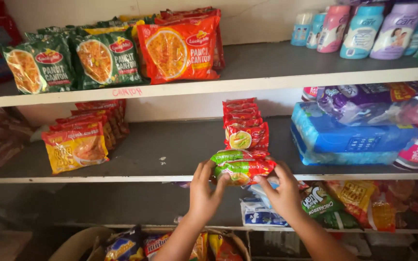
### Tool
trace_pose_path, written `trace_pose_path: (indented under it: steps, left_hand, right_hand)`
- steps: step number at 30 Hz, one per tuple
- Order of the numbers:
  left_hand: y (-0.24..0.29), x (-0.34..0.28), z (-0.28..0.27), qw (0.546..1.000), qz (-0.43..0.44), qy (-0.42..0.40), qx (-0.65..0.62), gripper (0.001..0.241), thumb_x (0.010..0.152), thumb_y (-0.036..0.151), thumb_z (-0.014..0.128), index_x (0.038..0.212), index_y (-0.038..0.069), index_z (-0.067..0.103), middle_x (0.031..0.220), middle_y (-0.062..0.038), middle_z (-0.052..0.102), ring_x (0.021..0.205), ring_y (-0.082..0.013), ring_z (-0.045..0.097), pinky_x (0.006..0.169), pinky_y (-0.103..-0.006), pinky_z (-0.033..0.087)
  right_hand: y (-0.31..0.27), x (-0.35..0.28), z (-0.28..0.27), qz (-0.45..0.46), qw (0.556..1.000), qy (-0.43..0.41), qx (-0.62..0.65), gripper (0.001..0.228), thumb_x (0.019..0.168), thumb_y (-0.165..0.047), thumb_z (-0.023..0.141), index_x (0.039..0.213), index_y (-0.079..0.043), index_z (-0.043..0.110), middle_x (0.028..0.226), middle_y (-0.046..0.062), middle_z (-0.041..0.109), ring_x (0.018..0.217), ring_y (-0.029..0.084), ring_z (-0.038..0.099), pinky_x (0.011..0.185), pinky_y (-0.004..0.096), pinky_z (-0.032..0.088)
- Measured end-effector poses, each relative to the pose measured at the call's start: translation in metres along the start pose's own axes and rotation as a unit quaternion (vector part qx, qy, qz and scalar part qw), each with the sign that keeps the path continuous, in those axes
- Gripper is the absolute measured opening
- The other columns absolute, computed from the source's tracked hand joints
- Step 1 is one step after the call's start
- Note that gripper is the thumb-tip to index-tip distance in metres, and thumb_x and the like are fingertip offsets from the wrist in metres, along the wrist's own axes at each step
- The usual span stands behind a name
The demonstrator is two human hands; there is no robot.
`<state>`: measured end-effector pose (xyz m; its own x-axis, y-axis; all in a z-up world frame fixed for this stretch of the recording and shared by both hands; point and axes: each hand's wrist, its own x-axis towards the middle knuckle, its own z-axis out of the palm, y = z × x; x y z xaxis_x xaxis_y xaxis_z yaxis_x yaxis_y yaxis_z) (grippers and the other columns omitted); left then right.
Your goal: Organizing and stocking bags of snacks and instant noodles from a box onto retail shelves.
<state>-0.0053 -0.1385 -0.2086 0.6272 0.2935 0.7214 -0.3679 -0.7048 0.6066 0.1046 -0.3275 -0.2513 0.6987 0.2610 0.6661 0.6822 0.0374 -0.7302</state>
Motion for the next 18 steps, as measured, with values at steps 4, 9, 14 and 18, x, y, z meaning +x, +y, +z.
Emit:
trace_pose_path:
  steps: [4,9,14,18]
  left_hand:
    - [0.025,0.013,-0.01,0.998,0.05,0.01,-0.03,0.047,0.084,0.012,0.08,0.122,-0.006,0.059,0.112,-0.019,0.064,0.083,-0.0253,0.067,0.068,-0.0331,0.057]
    - [0.078,0.066,-0.034,0.974,0.222,0.055,0.003,0.051,0.084,0.009,0.083,0.128,-0.003,0.06,0.12,-0.019,0.065,0.086,-0.0257,0.069,0.074,-0.0331,0.058]
    - [0.107,0.143,-0.027,0.945,0.297,0.131,-0.029,0.055,0.091,0.008,0.082,0.136,0.0,0.051,0.122,-0.016,0.065,0.1,-0.0257,0.071,0.085,-0.0368,0.06]
    - [0.123,0.219,-0.019,0.947,0.304,0.097,-0.024,0.051,0.095,0.007,0.074,0.138,0.007,0.048,0.123,-0.02,0.068,0.106,-0.0309,0.076,0.083,-0.0371,0.064]
  right_hand:
    - [-0.035,0.014,-0.018,-0.097,0.992,0.03,-0.07,0.043,0.085,-0.006,0.079,0.125,0.001,0.064,0.115,0.011,0.069,0.103,0.019,0.07,0.089,0.033,0.056]
    - [-0.098,0.061,-0.053,-0.172,0.982,0.034,-0.065,0.045,0.089,-0.002,0.077,0.132,0.001,0.061,0.123,0.011,0.065,0.114,0.02,0.068,0.097,0.034,0.06]
    - [-0.148,0.136,-0.081,-0.245,0.965,0.066,-0.062,0.056,0.094,-0.002,0.075,0.143,0.002,0.049,0.135,0.012,0.063,0.121,0.021,0.067,0.101,0.033,0.058]
    - [-0.175,0.209,-0.099,-0.257,0.959,0.062,-0.102,0.05,0.094,-0.01,0.081,0.135,0.0,0.053,0.119,0.008,0.069,0.107,0.017,0.071,0.087,0.031,0.06]
